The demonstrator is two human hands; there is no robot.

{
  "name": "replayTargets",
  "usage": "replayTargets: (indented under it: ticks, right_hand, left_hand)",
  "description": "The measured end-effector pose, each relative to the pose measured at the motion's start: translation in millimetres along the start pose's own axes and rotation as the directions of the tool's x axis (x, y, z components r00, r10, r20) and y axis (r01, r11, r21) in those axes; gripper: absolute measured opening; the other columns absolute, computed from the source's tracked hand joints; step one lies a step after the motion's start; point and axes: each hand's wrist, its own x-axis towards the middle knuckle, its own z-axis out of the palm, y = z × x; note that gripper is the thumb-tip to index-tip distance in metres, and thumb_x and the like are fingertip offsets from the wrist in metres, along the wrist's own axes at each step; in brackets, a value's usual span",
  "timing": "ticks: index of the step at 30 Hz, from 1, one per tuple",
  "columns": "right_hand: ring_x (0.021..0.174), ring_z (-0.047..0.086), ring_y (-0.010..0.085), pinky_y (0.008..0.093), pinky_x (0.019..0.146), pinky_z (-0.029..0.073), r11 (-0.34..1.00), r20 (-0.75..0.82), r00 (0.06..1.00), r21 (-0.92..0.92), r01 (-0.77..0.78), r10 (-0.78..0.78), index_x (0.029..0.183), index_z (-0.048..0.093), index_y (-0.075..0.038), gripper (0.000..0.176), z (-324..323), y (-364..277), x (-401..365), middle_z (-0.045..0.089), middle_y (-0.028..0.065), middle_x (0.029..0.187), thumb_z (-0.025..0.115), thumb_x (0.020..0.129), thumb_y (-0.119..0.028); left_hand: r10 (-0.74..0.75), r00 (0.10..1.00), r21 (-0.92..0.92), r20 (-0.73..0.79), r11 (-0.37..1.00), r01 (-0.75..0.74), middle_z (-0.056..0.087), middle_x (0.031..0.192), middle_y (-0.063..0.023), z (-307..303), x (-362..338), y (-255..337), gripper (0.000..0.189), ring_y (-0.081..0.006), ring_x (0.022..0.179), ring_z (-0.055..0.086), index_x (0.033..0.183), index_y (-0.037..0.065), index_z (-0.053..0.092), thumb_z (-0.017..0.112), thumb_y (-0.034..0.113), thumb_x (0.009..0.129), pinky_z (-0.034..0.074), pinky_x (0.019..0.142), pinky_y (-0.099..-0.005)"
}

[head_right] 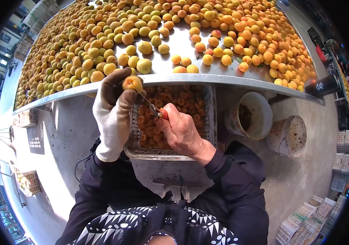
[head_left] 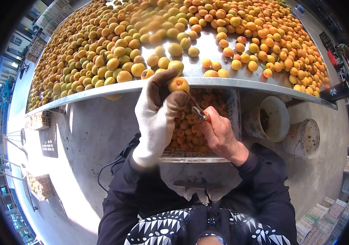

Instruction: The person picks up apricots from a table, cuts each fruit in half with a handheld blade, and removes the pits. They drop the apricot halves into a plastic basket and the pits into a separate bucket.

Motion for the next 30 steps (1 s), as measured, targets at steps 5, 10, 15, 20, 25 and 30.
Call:
replayTargets:
  ticks: [5, 10, 15, 20, 25, 30]
  right_hand:
    - [0.063, 0.059, 0.0389, 0.0408, 0.053, 0.045, 1.000, -0.009, 1.000, 0.010, -0.021, 0.021, 0.096, 0.044, -0.003, 0.017, 6.1, 4.4, -1.6, 0.052, 0.0163, 0.069, 0.054, 0.100, -0.016]
    - [0.066, 0.059, 0.0420, 0.0444, 0.054, 0.046, 0.996, -0.030, 0.997, -0.061, -0.070, 0.069, 0.094, 0.043, -0.003, 0.017, 7.2, 3.2, 0.4, 0.055, 0.0191, 0.071, 0.054, 0.099, -0.015]
    - [0.068, 0.060, 0.0432, 0.0455, 0.055, 0.046, 0.990, -0.018, 0.994, -0.092, -0.106, 0.105, 0.095, 0.044, -0.002, 0.019, 7.4, 4.5, 0.6, 0.057, 0.0207, 0.073, 0.055, 0.099, -0.016]
    - [0.069, 0.061, 0.0433, 0.0450, 0.055, 0.047, 0.987, -0.052, 0.987, -0.053, -0.154, 0.151, 0.095, 0.045, -0.001, 0.021, 6.5, 1.0, -0.5, 0.058, 0.0210, 0.072, 0.055, 0.099, -0.019]
    - [0.069, 0.061, 0.0431, 0.0457, 0.055, 0.047, 0.987, -0.076, 0.991, -0.114, -0.114, 0.106, 0.095, 0.046, -0.002, 0.022, 0.8, 1.4, 3.6, 0.060, 0.0209, 0.073, 0.056, 0.099, -0.021]
    - [0.068, 0.062, 0.0424, 0.0468, 0.055, 0.047, 0.965, -0.053, 0.995, -0.245, -0.094, 0.083, 0.095, 0.046, -0.002, 0.022, -15.7, 1.8, 8.1, 0.060, 0.0195, 0.072, 0.058, 0.098, -0.020]
  left_hand:
    - [-0.170, 0.986, -0.190, 0.000, 0.967, 0.167, 0.062, 0.106, -0.0082, 7.2, 5.0, -1.9, 0.036, -0.0112, 0.087, 0.060, 0.128, -0.002, 0.051, 0.060, 0.017, 0.099, 0.050, 0.078, -0.0244]
    - [-0.258, 0.962, -0.251, 0.090, 0.929, 0.273, 0.063, 0.100, -0.0065, 6.8, 6.6, -4.9, 0.031, -0.0091, 0.086, 0.059, 0.124, 0.002, 0.054, 0.051, 0.025, 0.104, 0.049, 0.076, -0.0230]
    - [-0.446, 0.893, -0.247, 0.055, 0.861, 0.445, 0.062, 0.095, -0.0035, 3.2, 11.0, -11.4, 0.034, -0.0082, 0.084, 0.058, 0.120, 0.004, 0.057, 0.047, 0.033, 0.105, 0.048, 0.074, -0.0223]
    - [-0.369, 0.928, -0.122, 0.044, 0.920, 0.372, 0.063, 0.092, -0.0031, 7.0, 15.3, -7.9, 0.037, -0.0068, 0.079, 0.056, 0.118, 0.002, 0.058, 0.048, 0.034, 0.104, 0.047, 0.075, -0.0227]
    - [-0.284, 0.957, -0.042, 0.060, 0.957, 0.287, 0.061, 0.093, -0.0023, 12.4, 13.9, -8.8, 0.035, -0.0062, 0.084, 0.054, 0.124, 0.001, 0.055, 0.053, 0.028, 0.102, 0.047, 0.079, -0.0230]
    - [-0.389, 0.916, -0.205, 0.094, 0.893, 0.401, 0.057, 0.084, 0.0015, 8.4, 17.5, -6.6, 0.030, -0.0014, 0.065, 0.040, 0.117, 0.003, 0.057, 0.054, 0.029, 0.102, 0.034, 0.060, -0.0165]
